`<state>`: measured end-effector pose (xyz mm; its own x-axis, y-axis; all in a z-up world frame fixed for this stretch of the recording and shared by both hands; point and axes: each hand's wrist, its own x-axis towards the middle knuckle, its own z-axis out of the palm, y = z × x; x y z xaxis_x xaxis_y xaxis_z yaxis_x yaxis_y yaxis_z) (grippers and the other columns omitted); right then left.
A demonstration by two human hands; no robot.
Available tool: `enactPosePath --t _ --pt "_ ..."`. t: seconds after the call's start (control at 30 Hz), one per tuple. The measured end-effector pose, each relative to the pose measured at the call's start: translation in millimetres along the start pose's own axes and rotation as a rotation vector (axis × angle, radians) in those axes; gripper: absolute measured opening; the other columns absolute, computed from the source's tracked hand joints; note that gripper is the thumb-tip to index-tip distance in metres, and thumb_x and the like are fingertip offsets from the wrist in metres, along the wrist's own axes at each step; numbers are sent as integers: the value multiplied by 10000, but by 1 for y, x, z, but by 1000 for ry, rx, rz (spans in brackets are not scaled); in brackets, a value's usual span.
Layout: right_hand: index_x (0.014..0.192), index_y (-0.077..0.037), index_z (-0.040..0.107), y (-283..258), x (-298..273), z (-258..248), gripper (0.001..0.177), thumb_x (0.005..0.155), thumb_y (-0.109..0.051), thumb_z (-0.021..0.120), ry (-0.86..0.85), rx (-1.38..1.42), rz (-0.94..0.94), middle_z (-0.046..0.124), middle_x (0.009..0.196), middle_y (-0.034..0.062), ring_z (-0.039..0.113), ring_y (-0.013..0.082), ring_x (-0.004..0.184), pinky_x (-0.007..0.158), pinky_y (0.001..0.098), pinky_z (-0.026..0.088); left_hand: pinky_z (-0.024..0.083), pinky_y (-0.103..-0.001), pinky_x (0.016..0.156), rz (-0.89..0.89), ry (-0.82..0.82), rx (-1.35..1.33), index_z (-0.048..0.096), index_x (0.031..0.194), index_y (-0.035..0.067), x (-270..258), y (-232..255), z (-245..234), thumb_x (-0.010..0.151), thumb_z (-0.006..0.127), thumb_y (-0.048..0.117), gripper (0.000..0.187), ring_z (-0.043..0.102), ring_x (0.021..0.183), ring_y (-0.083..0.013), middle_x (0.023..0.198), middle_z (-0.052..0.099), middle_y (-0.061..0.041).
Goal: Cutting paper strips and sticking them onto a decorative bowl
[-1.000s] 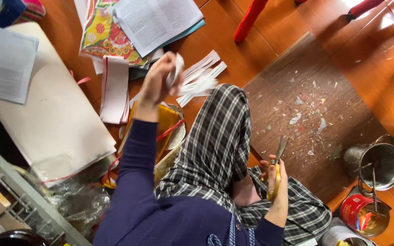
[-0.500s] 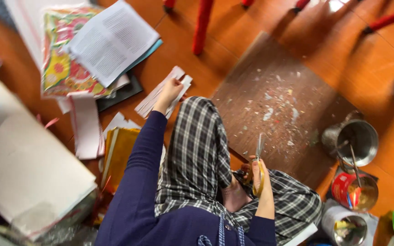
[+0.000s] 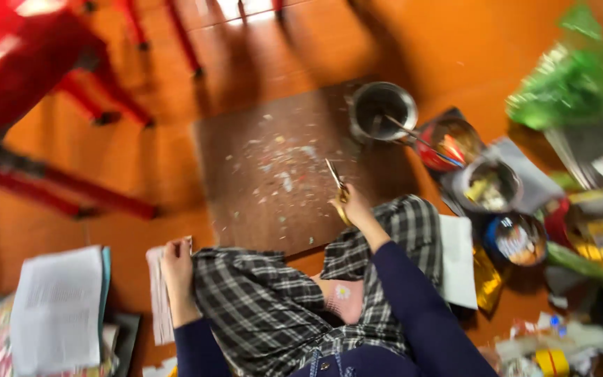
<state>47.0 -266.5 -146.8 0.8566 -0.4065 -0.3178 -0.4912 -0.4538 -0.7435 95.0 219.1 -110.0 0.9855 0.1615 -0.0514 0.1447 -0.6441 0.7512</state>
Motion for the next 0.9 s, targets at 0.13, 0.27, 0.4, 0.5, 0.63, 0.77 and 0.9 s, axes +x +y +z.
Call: enactPosePath --t 0.13,0.27,0.4,0.5,0.63,0.77,0.9 --pt "1329 -204 501 30 26 13 710 739 -444 813 94 -182 124 599 1159 201 650 400 1075 924 462 552 567 -411 787 53 -232 655 719 1001 285 -19 49 51 968 485 567 367 730 885 -264 872 750 -40" --pt "1332 -147 479 52 41 27 640 773 -260 770 194 -221 50 541 1177 219 617 431 1114 936 473 531 579 -398 789 113 -518 823 714 979 313 -7 76 79 908 422 680 474 735 925 -246 905 757 -18" --pt "1162 -177 593 20 8 1 464 761 -346 753 269 -395 -60 587 1055 118 620 354 1037 828 496 543 521 -484 933 140 -791 818 746 1073 124 9 80 87 926 434 609 595 669 1096 -377 1068 742 -194" --pt "1121 -199 646 -3 -30 -26 390 770 -339 739 392 -476 -169 577 1055 74 566 305 1042 879 483 470 509 -491 955 151 -889 910 792 996 91 36 35 105 913 386 641 688 664 1108 -388 1069 754 -196" --pt "950 -134 644 0 -80 -84 255 807 -320 743 673 -536 -311 590 900 73 549 307 865 911 465 370 507 -395 832 129 -934 1040 781 871 36 8 101 85 939 386 491 606 721 963 -322 893 781 -162" --pt "992 -129 635 39 -124 -138 201 858 -275 671 704 -435 -257 615 1010 66 572 297 959 889 480 360 489 -428 910 116 -885 1115 779 992 48 9 102 81 916 331 494 637 649 1118 -376 1156 703 -227" --pt "911 -155 650 139 -136 -157 196 810 -315 703 808 -326 101 567 920 116 586 380 793 624 542 475 467 -440 931 136 -872 1117 773 1000 16 17 91 83 923 357 487 633 632 1144 -402 1182 691 -256"
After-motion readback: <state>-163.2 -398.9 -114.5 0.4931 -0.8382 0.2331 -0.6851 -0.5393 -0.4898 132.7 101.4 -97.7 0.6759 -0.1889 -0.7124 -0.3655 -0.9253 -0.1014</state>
